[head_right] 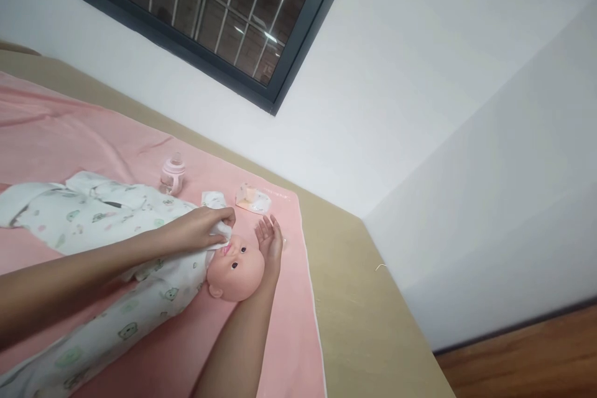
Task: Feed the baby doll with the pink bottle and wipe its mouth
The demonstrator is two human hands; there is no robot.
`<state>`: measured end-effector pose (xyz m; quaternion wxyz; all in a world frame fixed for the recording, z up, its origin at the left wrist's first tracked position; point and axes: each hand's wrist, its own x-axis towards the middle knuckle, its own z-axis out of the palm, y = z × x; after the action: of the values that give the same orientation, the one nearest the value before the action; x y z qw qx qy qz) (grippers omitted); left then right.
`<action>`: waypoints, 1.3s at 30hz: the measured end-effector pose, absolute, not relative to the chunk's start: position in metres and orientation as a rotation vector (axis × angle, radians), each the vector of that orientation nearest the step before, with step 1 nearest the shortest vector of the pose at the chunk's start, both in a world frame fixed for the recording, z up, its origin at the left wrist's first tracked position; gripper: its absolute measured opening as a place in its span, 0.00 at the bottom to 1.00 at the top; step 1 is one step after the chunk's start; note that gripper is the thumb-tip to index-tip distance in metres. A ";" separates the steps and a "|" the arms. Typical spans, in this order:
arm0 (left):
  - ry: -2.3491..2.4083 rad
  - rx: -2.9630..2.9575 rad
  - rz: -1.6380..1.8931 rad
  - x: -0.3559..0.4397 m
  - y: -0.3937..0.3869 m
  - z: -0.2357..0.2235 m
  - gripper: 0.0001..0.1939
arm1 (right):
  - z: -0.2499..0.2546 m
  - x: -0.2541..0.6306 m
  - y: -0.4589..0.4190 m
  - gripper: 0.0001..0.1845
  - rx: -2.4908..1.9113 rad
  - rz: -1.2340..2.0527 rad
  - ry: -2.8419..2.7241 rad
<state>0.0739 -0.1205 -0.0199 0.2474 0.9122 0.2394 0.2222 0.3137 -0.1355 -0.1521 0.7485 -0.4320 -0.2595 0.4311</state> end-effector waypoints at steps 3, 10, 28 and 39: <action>0.676 2.483 0.626 0.076 -0.121 -0.023 0.08 | -0.151 0.313 -0.136 0.28 -0.944 0.970 -0.546; 0.644 2.411 0.729 0.081 -0.121 -0.032 0.09 | -0.151 0.312 -0.136 0.26 -0.975 0.949 -0.602; 0.602 2.397 0.654 0.077 -0.133 -0.022 0.12 | -0.152 0.314 -0.137 0.29 -1.041 0.928 -0.660; 0.631 2.294 0.796 0.073 -0.116 -0.022 0.15 | -0.120 0.307 -0.152 0.24 -1.045 0.858 -0.673</action>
<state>0.0727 -0.1157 -0.0218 0.3110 0.8690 0.2391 0.3016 0.3068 -0.1524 -0.1198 0.7281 -0.4742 -0.3056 0.3894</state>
